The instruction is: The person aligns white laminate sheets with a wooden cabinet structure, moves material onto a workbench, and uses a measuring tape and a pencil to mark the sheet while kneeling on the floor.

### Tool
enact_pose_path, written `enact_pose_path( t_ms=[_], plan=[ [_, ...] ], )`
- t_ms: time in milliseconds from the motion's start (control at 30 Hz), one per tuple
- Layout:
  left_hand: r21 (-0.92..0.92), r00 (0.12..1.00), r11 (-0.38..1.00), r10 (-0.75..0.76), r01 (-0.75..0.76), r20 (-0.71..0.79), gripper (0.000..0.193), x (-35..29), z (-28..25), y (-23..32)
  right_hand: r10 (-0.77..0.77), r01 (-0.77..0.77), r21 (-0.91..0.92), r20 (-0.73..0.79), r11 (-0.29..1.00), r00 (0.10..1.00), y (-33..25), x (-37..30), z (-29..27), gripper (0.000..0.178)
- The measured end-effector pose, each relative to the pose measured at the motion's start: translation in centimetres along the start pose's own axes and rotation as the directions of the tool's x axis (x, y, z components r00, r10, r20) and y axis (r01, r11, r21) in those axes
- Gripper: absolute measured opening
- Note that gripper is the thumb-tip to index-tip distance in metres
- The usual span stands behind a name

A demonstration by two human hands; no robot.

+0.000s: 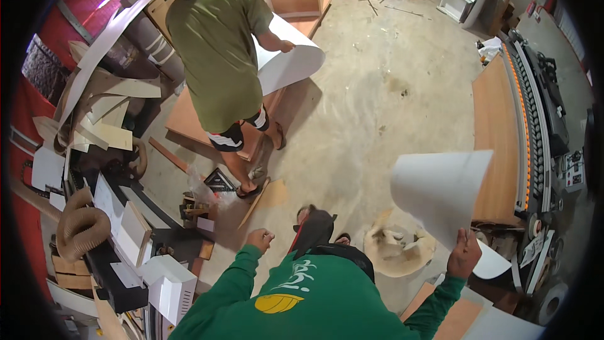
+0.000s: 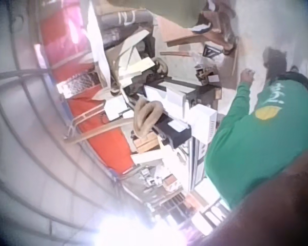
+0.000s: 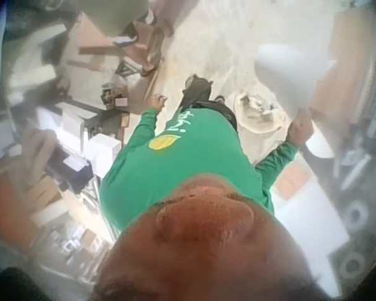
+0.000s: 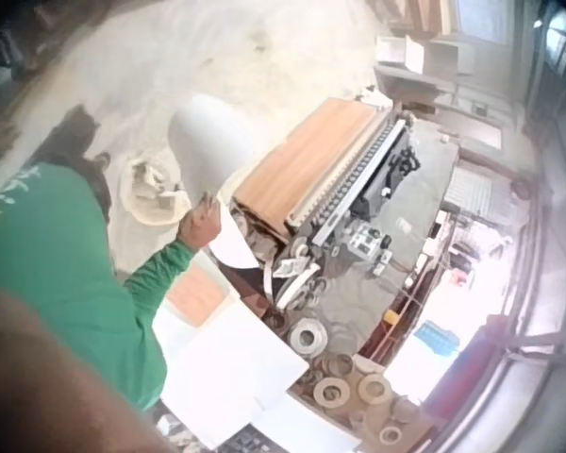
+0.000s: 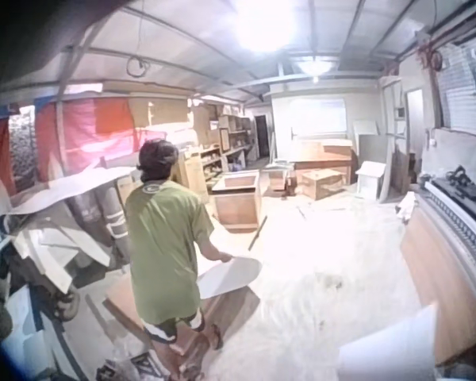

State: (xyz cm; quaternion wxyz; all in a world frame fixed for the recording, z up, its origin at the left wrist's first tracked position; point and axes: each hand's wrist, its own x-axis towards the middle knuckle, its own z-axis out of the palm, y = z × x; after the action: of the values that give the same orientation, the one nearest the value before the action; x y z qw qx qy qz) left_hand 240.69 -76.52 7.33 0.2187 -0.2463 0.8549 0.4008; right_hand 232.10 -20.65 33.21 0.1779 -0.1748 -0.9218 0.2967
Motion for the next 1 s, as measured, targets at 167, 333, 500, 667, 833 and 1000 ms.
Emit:
enact_pose_path(
  t_ms=[167,333,500,667,833,1000],
  plan=[
    [0.269,0.989,0.958,0.125,-0.099,-0.081,0.019,9.0,3.6,1.2,0.177,-0.19,-0.109,-0.122,0.976,0.977,5.0,6.3,0.1,0.038],
    [0.151,0.994,0.982,0.109,-0.109,0.004,0.011,22.7,3.0,6.8,0.174,-0.216,-0.143,-0.26,0.966,0.95,5.3,13.5,0.3,0.045],
    [0.116,0.985,0.985,0.108,-0.124,0.137,0.011,38.4,-0.2,23.1,0.359,-0.135,-0.719,0.169,0.682,0.918,13.1,19.6,-3.2,0.08],
    [-0.042,0.924,0.926,0.378,-0.376,0.058,0.021,47.8,-5.9,41.3,0.31,-0.479,-0.559,-0.374,0.677,0.874,-1.8,29.7,4.6,0.067],
    [-0.066,0.88,0.88,0.474,-0.471,0.042,0.024,51.7,-4.4,53.2,0.393,-0.542,-0.522,-0.376,0.658,0.839,-6.4,40.5,9.4,0.076],
    [0.055,0.813,0.811,0.579,-0.582,0.061,0.024,53.7,0.5,63.0,0.222,-0.375,-0.386,-0.386,0.843,0.895,8.6,53.5,15.5,0.049]
  ],
)
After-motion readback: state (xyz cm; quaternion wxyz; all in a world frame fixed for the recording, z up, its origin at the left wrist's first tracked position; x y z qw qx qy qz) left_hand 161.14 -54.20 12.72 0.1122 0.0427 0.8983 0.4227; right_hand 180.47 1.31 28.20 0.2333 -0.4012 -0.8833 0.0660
